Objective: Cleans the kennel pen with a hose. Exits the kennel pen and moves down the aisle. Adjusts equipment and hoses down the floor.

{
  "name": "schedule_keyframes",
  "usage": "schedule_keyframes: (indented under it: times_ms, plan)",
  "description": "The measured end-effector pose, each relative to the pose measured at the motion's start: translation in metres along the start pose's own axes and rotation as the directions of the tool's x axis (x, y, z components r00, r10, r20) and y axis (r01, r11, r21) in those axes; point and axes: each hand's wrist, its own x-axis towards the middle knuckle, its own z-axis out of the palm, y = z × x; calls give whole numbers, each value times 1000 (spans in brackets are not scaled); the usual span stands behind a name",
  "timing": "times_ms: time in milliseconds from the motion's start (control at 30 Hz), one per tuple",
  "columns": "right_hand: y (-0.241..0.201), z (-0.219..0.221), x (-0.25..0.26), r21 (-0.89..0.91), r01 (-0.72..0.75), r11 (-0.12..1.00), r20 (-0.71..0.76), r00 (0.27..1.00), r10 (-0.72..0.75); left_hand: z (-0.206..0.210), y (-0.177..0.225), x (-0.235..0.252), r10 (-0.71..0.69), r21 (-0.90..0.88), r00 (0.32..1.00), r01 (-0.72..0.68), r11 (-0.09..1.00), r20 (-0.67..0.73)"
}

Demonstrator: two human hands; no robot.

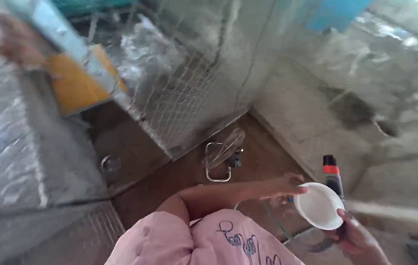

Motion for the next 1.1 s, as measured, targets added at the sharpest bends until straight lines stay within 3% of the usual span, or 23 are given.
schedule_keyframes:
  times_ms: [67, 133, 167, 233, 300, 367, 400, 433, 467, 500, 533, 600, 667, 733, 800, 867, 933, 1000, 1100]
  plan:
    - [6, -11, 18, -32, -19, 999, 83, 996, 22, -4, -39, -22, 25, -95, 963, -52, 994, -270]
    - [10, -14, 27, -73, -19, 997, 141, 990, 29, -16, -108, -70, 10, -103, 797, -91, 991, -604]
    - [12, -11, 30, -102, -33, 994, 146, 988, 48, -16, -155, -108, -40, -112, 661, -67, 991, -749]
    - [16, -2, 34, -186, -75, 980, 129, 987, 100, 10, -260, -201, -290, -286, 265, 55, 957, -920]
    - [22, 2, 40, -221, -102, 970, 218, 964, 151, 89, -356, -300, -527, -535, -90, 127, 835, -845]
    - [29, 6, 47, -256, -126, 958, 364, 906, 216, 203, -422, -371, -626, -717, -434, 68, 694, -648]
    - [32, 11, 48, -281, -140, 949, 394, 885, 247, 262, -436, -393, -644, -758, -580, -67, 649, -499]
    - [34, 16, 47, -304, -158, 940, 400, 874, 276, 313, -433, -416, -679, -734, -640, -256, 629, -359]
    - [36, 22, 45, -325, -173, 930, 398, 867, 300, 354, -431, -443, -725, -570, -640, -506, 648, -256]
    - [36, 27, 40, -336, -181, 924, 396, 863, 313, 375, -438, -474, -725, -322, -675, -662, 677, -138]
    - [35, 32, 33, -349, -180, 920, 398, 860, 319, 386, -439, -509, -707, -122, -701, -696, 707, -93]
    - [36, 34, 26, -383, -170, 908, 422, 842, 335, 385, -415, -578, -590, 110, -791, -609, 786, -161]
    - [38, 34, 17, -406, -166, 898, 429, 833, 348, 362, -391, -636, -448, 183, -860, -494, 850, -243]
    - [43, 32, 2, -422, -176, 889, 397, 846, 356, 332, -376, -672, -316, 172, -870, -402, 899, -379]
    - [52, 26, -18, -428, -186, 884, 345, 871, 351, 298, -353, -673, -274, 53, -805, -353, 934, -526]
    - [61, 15, -43, -422, -222, 879, 291, 885, 364, 265, -328, -644, -335, -159, -789, -296, 942, -515]
    - [70, 4, -68, -423, -241, 873, 241, 899, 365, 253, -324, -630, -384, -289, -705, -257, 922, -596]
    - [82, -7, -85, -412, -269, 871, 219, 898, 381, 248, -325, -613, -369, -346, -676, -177, 921, -638]
    - [106, -16, -102, -386, -288, 876, 217, 895, 390, 232, -289, -548, -347, -350, -671, -138, 927, -655]
